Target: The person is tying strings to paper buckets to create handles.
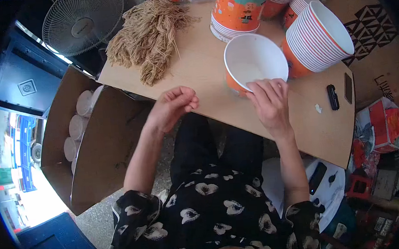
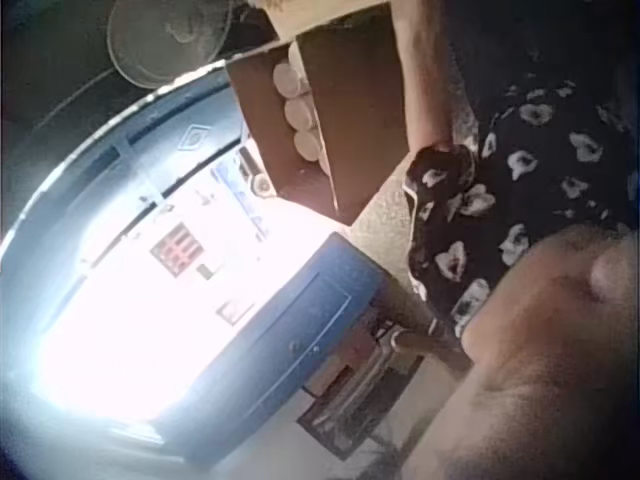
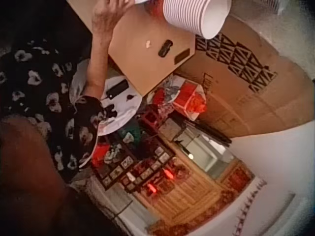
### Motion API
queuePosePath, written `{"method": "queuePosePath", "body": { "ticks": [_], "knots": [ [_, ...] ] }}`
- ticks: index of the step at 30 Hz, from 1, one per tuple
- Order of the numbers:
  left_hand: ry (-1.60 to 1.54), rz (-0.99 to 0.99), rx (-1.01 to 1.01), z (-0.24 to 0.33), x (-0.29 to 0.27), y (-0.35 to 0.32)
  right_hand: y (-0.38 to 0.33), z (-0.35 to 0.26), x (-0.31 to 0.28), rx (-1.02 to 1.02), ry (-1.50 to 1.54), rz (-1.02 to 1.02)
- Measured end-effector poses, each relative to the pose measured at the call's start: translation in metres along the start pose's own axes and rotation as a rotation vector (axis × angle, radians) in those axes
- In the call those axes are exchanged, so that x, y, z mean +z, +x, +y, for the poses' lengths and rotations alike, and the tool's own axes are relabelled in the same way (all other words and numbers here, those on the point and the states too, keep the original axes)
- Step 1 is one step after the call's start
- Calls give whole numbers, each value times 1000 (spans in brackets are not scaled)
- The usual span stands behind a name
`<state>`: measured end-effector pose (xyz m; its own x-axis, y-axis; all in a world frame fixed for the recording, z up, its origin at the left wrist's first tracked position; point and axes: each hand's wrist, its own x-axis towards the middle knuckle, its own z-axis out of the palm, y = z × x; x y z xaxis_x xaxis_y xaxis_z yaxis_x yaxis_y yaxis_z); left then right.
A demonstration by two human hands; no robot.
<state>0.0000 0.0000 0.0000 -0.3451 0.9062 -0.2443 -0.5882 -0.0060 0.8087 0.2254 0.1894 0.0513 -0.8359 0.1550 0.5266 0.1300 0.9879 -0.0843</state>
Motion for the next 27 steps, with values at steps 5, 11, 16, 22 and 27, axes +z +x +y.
{"method": "queuePosePath", "body": {
  "ticks": [5,11,16,22,27],
  "knots": [
    [58,-110,-105,-20,53,-32,-17,-34,-5,-92,262,193],
    [310,-151,-287,-29,77,-55,-31,-61,-2,-29,716,-136],
    [449,-209,-326,-24,77,-42,-61,-52,7,149,740,-7],
    [469,-406,-327,-10,83,-17,-83,-46,-31,533,905,-31],
    [77,-390,-287,-38,114,-9,-102,-43,-39,702,1081,-322]
  ]
}}
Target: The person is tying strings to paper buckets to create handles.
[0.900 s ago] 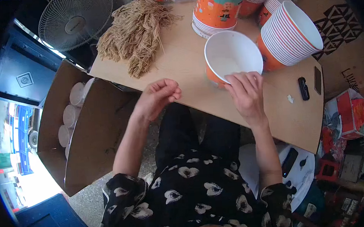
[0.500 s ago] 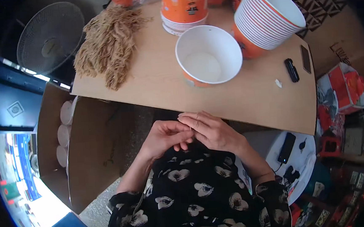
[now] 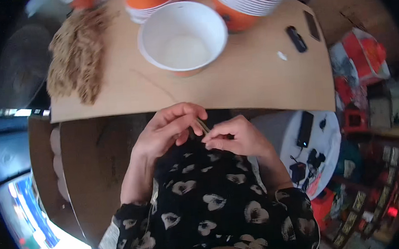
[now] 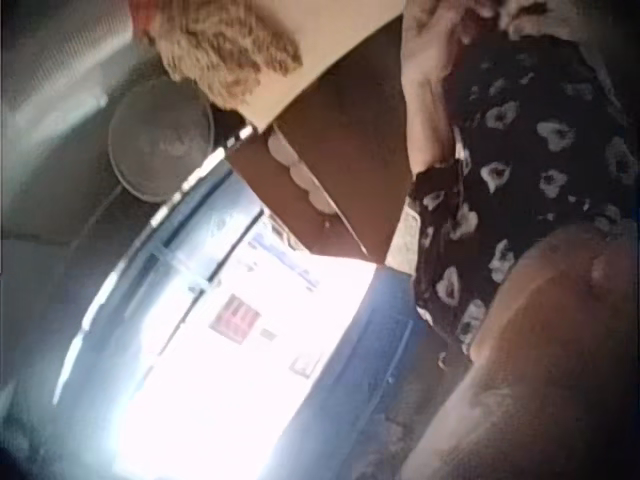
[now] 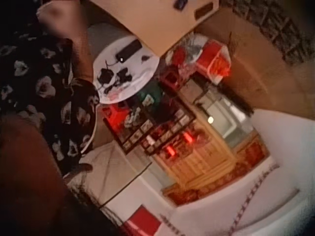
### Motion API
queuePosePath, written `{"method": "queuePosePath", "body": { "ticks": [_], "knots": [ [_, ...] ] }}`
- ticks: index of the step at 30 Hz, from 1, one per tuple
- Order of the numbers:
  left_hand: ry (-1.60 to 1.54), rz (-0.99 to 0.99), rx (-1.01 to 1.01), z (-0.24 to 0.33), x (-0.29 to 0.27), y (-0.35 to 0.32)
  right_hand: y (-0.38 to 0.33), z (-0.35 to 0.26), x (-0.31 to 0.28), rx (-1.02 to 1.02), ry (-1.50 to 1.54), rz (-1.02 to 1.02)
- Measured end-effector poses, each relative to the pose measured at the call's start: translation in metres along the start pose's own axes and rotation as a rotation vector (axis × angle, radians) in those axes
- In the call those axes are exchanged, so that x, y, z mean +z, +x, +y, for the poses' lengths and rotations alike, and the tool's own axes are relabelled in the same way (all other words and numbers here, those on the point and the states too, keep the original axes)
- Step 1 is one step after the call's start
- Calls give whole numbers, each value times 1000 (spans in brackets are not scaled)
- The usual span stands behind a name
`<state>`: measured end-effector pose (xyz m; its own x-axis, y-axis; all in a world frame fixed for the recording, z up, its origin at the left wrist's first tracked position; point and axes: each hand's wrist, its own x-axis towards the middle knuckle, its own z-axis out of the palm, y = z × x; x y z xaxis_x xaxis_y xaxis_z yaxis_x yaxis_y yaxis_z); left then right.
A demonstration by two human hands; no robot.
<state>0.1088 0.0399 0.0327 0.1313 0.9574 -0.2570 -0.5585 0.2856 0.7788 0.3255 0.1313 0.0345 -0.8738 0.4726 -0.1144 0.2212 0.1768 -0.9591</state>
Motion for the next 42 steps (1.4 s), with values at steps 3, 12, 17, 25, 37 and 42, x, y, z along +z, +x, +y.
{"method": "queuePosePath", "body": {
  "ticks": [3,12,17,25,37,42],
  "knots": [
    [-169,-51,-3,-15,2,5,-2,36,-44,-13,-174,617],
    [58,78,140,-26,30,25,23,135,-204,13,-764,1173],
    [82,109,171,-27,34,32,22,159,-224,-41,-605,1160],
    [178,194,282,-33,43,30,-8,36,-82,-157,-47,747],
    [152,126,256,-36,46,25,3,23,-12,-241,362,377],
    [197,136,198,-36,45,22,4,27,-8,-244,415,448]
  ]
}}
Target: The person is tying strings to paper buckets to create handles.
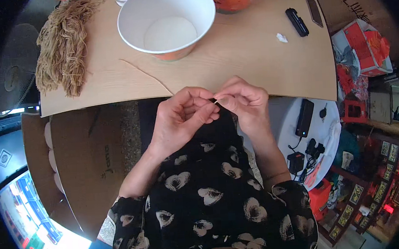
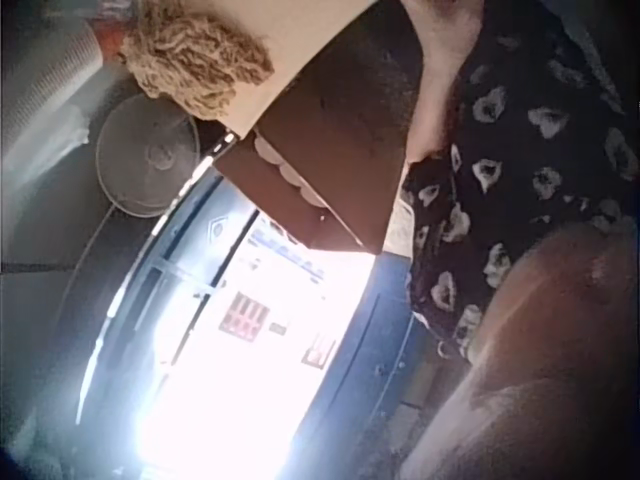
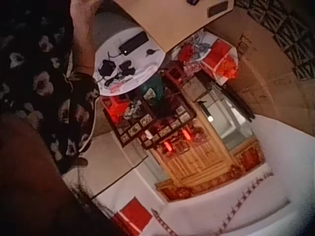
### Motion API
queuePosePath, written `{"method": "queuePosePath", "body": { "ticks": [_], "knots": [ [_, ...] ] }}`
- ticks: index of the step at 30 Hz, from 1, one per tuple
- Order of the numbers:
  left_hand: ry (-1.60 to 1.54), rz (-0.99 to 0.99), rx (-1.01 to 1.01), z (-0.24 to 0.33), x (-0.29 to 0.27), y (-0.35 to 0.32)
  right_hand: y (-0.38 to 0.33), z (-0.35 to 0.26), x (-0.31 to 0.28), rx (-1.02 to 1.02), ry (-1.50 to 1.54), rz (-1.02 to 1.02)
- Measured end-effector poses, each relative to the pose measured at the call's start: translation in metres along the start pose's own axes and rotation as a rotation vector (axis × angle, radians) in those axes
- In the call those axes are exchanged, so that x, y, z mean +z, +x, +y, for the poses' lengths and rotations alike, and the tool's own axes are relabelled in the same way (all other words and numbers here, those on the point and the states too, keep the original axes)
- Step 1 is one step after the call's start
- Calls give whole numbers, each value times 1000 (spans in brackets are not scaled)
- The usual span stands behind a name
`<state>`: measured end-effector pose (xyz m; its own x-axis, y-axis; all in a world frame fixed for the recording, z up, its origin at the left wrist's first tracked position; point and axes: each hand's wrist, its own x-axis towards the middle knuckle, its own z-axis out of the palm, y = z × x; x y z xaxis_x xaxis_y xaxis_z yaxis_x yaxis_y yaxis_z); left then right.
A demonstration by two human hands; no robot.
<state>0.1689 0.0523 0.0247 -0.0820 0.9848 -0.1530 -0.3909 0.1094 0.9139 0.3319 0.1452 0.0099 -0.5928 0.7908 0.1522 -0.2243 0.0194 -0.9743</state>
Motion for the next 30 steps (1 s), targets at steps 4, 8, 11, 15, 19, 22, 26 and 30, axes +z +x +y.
{"method": "queuePosePath", "body": {
  "ticks": [4,8,11,15,19,22,26,30],
  "knots": [
    [21,-33,23,-3,0,-4,0,1,2,-11,21,21],
    [14,-39,0,-4,2,-1,0,0,1,-26,-7,61],
    [0,-26,-35,-2,-3,-2,0,-6,4,-23,-47,44],
    [-32,-1,-15,-4,-5,3,-1,-5,3,-33,26,152],
    [-119,0,-25,-7,-6,4,-12,1,5,54,-76,99],
    [-156,-31,-7,-11,-5,5,-11,5,14,-45,-67,60],
    [-114,-33,-42,-12,-1,4,-12,7,10,-95,-80,42],
    [47,-116,-46,-23,0,-6,-11,-11,3,-42,158,234]
  ]
}}
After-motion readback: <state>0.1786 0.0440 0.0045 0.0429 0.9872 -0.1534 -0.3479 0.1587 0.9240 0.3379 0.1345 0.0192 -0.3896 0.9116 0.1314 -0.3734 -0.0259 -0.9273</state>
